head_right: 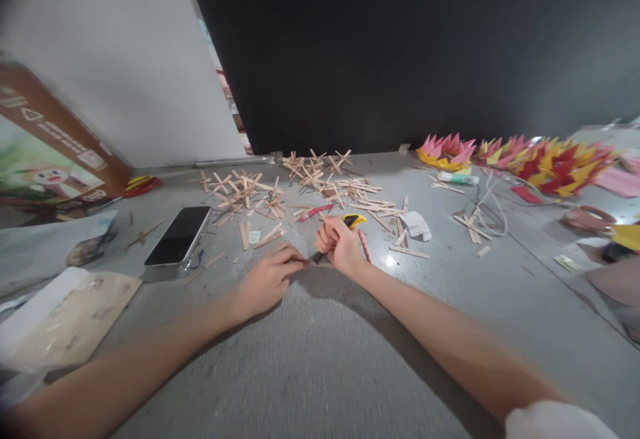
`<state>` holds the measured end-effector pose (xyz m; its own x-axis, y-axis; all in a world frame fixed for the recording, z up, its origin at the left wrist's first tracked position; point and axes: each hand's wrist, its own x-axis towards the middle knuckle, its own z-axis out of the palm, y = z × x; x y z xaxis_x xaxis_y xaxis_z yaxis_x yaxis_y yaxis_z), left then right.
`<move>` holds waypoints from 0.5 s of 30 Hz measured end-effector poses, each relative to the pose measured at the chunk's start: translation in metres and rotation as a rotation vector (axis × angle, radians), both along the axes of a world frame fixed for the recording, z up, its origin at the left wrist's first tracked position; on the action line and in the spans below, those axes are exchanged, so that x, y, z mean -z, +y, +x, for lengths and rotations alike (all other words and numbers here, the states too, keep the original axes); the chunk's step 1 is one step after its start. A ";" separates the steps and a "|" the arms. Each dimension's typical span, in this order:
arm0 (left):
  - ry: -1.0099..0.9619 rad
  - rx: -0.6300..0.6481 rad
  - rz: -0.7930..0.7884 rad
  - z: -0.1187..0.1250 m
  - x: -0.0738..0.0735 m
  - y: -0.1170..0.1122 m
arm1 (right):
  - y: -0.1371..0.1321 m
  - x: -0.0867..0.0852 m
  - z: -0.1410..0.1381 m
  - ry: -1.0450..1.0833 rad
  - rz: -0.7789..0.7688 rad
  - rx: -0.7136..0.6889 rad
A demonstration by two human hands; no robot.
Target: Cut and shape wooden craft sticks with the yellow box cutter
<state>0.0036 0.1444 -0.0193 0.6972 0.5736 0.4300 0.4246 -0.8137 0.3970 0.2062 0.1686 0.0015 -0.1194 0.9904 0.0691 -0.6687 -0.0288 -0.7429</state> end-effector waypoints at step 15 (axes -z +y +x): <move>-0.147 -0.131 0.061 0.002 0.004 0.003 | -0.011 -0.003 -0.006 -0.127 0.088 -0.044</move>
<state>0.0055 0.1473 -0.0228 0.5456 0.6250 0.5583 0.4692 -0.7798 0.4144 0.2000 0.1579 0.0050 -0.1760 0.9748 0.1374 -0.5691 0.0132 -0.8222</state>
